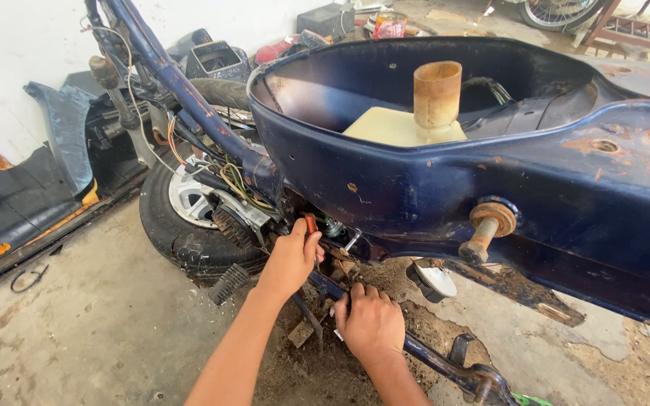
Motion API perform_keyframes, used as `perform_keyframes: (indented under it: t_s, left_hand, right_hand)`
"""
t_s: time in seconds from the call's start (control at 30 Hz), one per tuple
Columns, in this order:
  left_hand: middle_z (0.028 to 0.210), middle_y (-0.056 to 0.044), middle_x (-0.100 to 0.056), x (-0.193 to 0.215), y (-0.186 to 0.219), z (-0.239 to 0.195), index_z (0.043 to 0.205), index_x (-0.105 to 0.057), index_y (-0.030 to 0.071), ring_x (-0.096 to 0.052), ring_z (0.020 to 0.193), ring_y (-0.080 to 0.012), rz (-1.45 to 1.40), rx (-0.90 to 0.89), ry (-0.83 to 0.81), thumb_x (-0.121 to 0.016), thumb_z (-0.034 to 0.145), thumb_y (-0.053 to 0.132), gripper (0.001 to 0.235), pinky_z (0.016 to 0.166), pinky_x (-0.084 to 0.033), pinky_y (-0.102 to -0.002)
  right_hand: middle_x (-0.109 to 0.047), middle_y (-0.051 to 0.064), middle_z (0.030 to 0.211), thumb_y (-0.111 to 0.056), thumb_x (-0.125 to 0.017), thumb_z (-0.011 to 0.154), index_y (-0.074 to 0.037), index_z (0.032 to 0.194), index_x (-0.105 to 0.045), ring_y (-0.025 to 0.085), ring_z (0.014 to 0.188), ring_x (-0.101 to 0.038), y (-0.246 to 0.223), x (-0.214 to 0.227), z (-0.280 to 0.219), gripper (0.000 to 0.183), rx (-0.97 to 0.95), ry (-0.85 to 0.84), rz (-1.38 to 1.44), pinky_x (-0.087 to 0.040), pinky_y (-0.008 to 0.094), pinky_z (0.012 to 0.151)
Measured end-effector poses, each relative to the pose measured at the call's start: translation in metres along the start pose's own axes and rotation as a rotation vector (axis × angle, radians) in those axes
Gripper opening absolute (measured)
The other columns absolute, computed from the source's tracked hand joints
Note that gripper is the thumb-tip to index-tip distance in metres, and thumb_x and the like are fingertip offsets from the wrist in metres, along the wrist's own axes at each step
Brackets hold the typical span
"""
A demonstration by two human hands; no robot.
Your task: The person uses a wrench to loosen and remove a bolt from the motorcycle's frame near the engine area. They then use a screwdriver to work on the internal components of the motorcycle's frame.
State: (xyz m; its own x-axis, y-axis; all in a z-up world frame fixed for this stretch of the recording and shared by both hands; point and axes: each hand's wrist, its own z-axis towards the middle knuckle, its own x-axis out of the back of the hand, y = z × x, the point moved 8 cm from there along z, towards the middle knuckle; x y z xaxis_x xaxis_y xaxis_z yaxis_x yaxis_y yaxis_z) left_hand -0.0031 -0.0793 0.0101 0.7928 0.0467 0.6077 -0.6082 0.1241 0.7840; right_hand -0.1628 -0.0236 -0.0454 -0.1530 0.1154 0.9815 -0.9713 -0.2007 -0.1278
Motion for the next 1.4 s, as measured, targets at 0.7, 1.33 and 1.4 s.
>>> perform_keyframes:
  t_s: [0.7, 1.33, 1.4]
  left_hand:
    - [0.088, -0.009, -0.078, -0.004, -0.008, -0.004, 0.118, -0.048, 0.005, -0.078, 0.075, -0.0201, 0.021, -0.074, 0.015, -0.041, 0.109, 0.029, 0.027, 0.065, -0.064, -0.034]
    - [0.094, -0.013, -0.08, -0.009, -0.013, -0.018, 0.133, -0.046, 0.006, -0.081, 0.083, -0.0233, -0.021, -0.191, 0.092, -0.045, 0.107, 0.028, 0.034, 0.067, -0.066, -0.036]
    - [0.09, -0.011, -0.078, -0.006, -0.01, -0.013, 0.12, -0.048, 0.005, -0.079, 0.076, -0.0209, -0.001, -0.201, 0.094, -0.044, 0.108, 0.027, 0.025, 0.063, -0.064, -0.034]
  right_hand:
    - [-0.069, 0.009, 0.077, -0.042, -0.041, 0.102, -0.012, 0.095, -0.065, 0.029, 0.067, -0.069, -0.004, 0.003, -0.005, 0.039, -0.01, 0.009, -0.026, -0.057, 0.042, 0.058]
    - [-0.068, 0.01, 0.075, -0.042, -0.045, 0.099, -0.012, 0.089, -0.065, 0.032, 0.066, -0.069, -0.006, 0.001, -0.007, 0.037, 0.021, 0.078, -0.043, -0.055, 0.045, 0.057]
    - [-0.068, 0.009, 0.076, -0.042, -0.045, 0.098, -0.013, 0.089, -0.065, 0.031, 0.067, -0.069, -0.004, 0.0, -0.005, 0.036, 0.011, 0.092, -0.045, -0.055, 0.045, 0.057]
